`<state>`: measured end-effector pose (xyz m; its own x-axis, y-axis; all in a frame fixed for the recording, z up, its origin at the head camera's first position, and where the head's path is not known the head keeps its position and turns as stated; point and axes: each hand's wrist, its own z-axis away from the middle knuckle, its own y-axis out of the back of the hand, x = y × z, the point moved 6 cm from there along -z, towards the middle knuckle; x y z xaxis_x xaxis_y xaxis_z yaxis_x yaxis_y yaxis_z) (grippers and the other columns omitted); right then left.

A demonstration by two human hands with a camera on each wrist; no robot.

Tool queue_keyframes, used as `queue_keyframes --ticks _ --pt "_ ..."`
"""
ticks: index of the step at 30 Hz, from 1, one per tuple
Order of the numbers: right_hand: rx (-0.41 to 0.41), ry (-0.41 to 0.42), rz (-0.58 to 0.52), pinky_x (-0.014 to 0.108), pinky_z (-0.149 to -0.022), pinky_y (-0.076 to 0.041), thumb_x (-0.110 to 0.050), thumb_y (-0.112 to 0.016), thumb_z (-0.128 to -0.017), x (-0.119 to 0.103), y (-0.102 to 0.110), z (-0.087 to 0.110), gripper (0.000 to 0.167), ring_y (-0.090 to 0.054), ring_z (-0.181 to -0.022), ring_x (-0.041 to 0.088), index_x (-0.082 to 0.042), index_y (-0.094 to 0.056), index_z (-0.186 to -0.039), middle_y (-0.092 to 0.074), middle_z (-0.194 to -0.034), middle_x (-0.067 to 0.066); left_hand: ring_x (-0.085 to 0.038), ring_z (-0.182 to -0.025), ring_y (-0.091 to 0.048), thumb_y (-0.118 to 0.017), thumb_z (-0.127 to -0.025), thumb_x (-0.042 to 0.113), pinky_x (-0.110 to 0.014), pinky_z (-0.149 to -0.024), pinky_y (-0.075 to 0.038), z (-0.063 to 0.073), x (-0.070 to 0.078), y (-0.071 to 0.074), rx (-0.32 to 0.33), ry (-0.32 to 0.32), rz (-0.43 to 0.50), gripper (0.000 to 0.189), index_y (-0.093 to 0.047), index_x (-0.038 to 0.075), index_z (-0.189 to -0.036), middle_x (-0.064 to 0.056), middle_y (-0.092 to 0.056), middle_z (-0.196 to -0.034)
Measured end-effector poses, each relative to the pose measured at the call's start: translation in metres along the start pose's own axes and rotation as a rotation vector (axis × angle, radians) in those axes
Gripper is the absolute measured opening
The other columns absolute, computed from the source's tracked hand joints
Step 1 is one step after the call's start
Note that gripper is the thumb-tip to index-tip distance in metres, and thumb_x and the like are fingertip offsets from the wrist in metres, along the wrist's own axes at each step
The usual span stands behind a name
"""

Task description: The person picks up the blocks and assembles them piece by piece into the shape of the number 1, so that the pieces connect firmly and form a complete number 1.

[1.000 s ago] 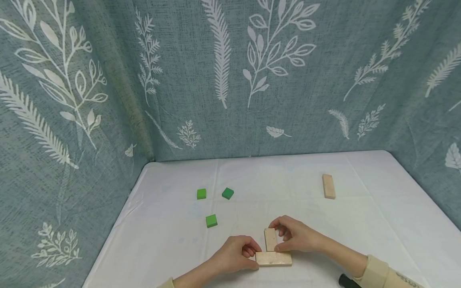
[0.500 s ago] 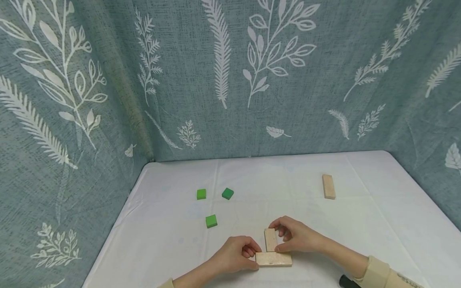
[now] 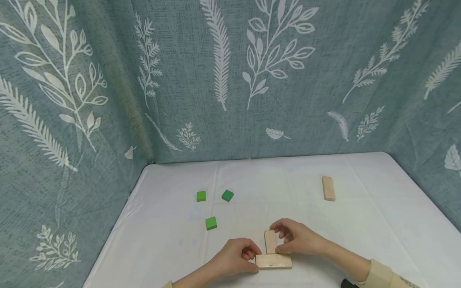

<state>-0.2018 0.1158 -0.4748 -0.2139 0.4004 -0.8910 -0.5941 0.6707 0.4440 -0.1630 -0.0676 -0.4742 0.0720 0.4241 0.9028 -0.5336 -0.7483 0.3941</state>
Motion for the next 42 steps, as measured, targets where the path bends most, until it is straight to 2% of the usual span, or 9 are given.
queue_keyframes --ticks 8,19,32,42 --pt "0.023 -0.038 -0.032 0.024 -0.081 -0.049 -0.018 -0.079 -0.081 0.002 0.004 0.002 0.056 -0.054 -0.100 0.022 0.000 -0.053 -0.127 -0.057 -0.120 0.008 -0.005 -0.070 -0.052 -0.083 -0.069 -0.002 -0.016 -0.064 -0.045 0.000 0.000 0.000 -0.003 0.007 -0.003 0.028 -0.069 0.008 -0.091 0.004 -0.057 -0.076" --pt "0.060 -0.074 -0.066 0.023 -0.082 -0.048 -0.016 -0.079 -0.081 0.009 0.012 0.002 0.057 -0.054 -0.100 0.022 0.001 -0.053 -0.129 -0.058 -0.119 0.010 -0.003 -0.069 -0.052 -0.083 -0.069 -0.001 -0.016 -0.064 -0.045 -0.001 -0.003 0.000 0.001 0.019 -0.001 0.027 -0.069 0.009 -0.090 0.006 -0.057 -0.075" --pt "0.139 -0.121 -0.120 0.026 -0.075 -0.049 -0.015 -0.079 -0.081 0.012 0.027 0.006 0.058 -0.055 -0.098 0.023 0.001 -0.053 -0.130 -0.058 -0.117 0.012 -0.004 -0.069 -0.051 -0.083 -0.069 -0.001 -0.016 -0.064 -0.044 -0.001 -0.002 0.000 0.005 0.019 -0.005 0.027 -0.069 0.009 -0.090 0.006 -0.057 -0.075" --pt "0.182 -0.142 -0.157 0.028 -0.079 -0.047 -0.019 -0.076 -0.084 0.016 0.039 0.013 0.058 -0.055 -0.101 0.021 0.000 -0.051 -0.132 -0.056 -0.124 0.014 -0.004 -0.069 -0.051 -0.083 -0.069 -0.002 -0.016 -0.064 -0.044 0.000 -0.002 0.000 0.002 0.014 -0.004 0.027 -0.069 0.009 -0.090 0.006 -0.056 -0.075"
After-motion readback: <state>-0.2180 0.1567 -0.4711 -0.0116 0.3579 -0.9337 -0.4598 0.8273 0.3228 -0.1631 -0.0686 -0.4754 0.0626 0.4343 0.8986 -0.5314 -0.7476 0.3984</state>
